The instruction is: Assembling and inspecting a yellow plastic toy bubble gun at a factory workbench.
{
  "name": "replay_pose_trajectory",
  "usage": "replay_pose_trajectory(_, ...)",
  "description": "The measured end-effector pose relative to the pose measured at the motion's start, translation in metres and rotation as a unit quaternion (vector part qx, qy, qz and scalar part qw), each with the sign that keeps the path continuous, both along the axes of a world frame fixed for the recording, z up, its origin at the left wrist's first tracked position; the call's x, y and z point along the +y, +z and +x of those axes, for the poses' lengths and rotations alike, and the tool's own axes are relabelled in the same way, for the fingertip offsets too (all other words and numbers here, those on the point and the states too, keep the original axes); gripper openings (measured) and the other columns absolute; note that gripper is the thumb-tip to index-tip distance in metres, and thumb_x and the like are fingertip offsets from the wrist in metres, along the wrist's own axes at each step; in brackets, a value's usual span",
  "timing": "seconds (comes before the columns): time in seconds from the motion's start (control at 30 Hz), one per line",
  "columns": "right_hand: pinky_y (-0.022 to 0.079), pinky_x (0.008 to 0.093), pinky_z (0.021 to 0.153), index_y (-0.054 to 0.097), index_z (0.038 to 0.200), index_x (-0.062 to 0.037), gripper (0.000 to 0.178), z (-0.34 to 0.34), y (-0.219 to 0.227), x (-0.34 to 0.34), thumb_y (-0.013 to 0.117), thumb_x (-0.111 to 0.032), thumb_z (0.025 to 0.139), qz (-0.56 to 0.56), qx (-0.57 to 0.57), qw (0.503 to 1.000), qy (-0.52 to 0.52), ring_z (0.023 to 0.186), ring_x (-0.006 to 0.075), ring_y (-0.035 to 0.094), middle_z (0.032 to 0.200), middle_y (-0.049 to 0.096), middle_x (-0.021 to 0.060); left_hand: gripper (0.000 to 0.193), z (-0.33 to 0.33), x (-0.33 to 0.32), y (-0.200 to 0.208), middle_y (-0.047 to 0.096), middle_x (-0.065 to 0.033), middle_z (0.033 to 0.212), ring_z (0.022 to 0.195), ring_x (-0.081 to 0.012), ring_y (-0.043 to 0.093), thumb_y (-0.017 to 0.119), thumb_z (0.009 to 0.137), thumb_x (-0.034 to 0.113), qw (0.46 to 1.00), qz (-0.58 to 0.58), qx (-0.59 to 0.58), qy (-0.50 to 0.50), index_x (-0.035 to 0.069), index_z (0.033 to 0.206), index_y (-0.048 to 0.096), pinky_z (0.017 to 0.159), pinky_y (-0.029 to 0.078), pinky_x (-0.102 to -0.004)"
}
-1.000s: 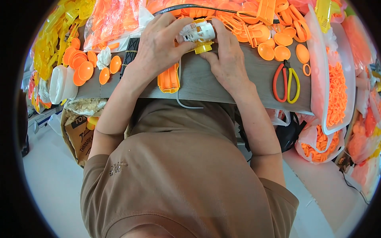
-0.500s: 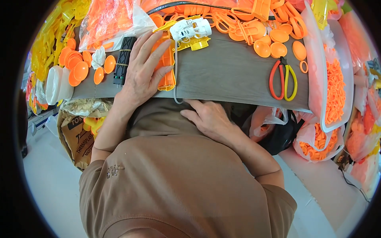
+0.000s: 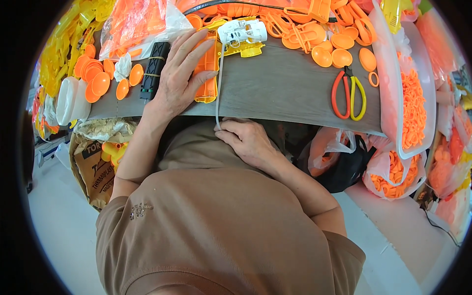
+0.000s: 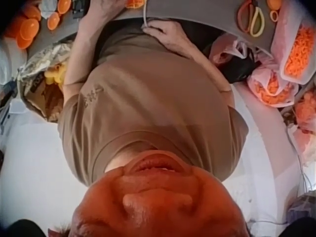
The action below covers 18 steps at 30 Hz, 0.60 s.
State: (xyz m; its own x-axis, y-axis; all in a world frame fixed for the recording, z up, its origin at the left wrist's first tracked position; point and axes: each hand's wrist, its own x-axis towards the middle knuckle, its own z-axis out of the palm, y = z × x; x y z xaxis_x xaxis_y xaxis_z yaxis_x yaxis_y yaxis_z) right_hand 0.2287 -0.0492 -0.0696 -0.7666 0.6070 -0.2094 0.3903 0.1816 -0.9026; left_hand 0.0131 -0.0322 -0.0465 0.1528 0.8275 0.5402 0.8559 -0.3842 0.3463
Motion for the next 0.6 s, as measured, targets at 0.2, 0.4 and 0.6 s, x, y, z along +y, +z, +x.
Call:
replay_pose_trajectory(0.2, 0.048, 0.0278, 0.070, 0.064, 0.089, 0.0015, 0.010, 0.033, 0.029, 0.004, 0.063, -0.005, 0.081, 0.006, 0.164, 0.986, 0.010, 0.079, 0.0189, 0.062, 0.085, 0.065, 0.0096, 0.052, -0.002, -0.002, -0.002, 0.048, -0.0146, 0.128, 0.122, -0.0341, 0.041, 0.069, 0.075, 0.018, 1.000, 0.014, -0.014, -0.008, 0.001, 0.121, 0.051, 0.103, 0.033, -0.0456)
replay_pose_trajectory(0.4, 0.044, 0.0253, 0.060, 0.063, 0.089, 0.0016, 0.010, 0.045, 0.040, 0.008, 0.060, -0.005, 0.083, -0.018, 0.081, 0.995, -0.053, 0.066, 0.0140, 0.057, 0.074, 0.060, 0.0072, 0.045, 0.008, -0.014, 0.020, 0.056, -0.0180, 0.114, 0.106, -0.0330, 0.053, 0.072, 0.072, 0.010, 0.995, 0.065, -0.062, 0.044, -0.001, 0.113, 0.056, 0.089, 0.044, -0.0390)
replay_pose_trajectory(0.6, 0.045, 0.0313, 0.062, 0.061, 0.090, -0.0005, 0.013, 0.035, 0.042, 0.002, 0.062, -0.010, 0.082, 0.001, 0.094, 0.996, 0.000, 0.069, 0.0230, 0.057, 0.077, 0.059, 0.0103, 0.020, 0.046, -0.069, 0.031, 0.062, -0.0125, 0.083, 0.075, -0.0180, 0.059, 0.059, 0.088, 0.014, 0.799, -0.441, -0.395, -0.101, -0.003, 0.098, 0.063, 0.070, 0.047, -0.0296)
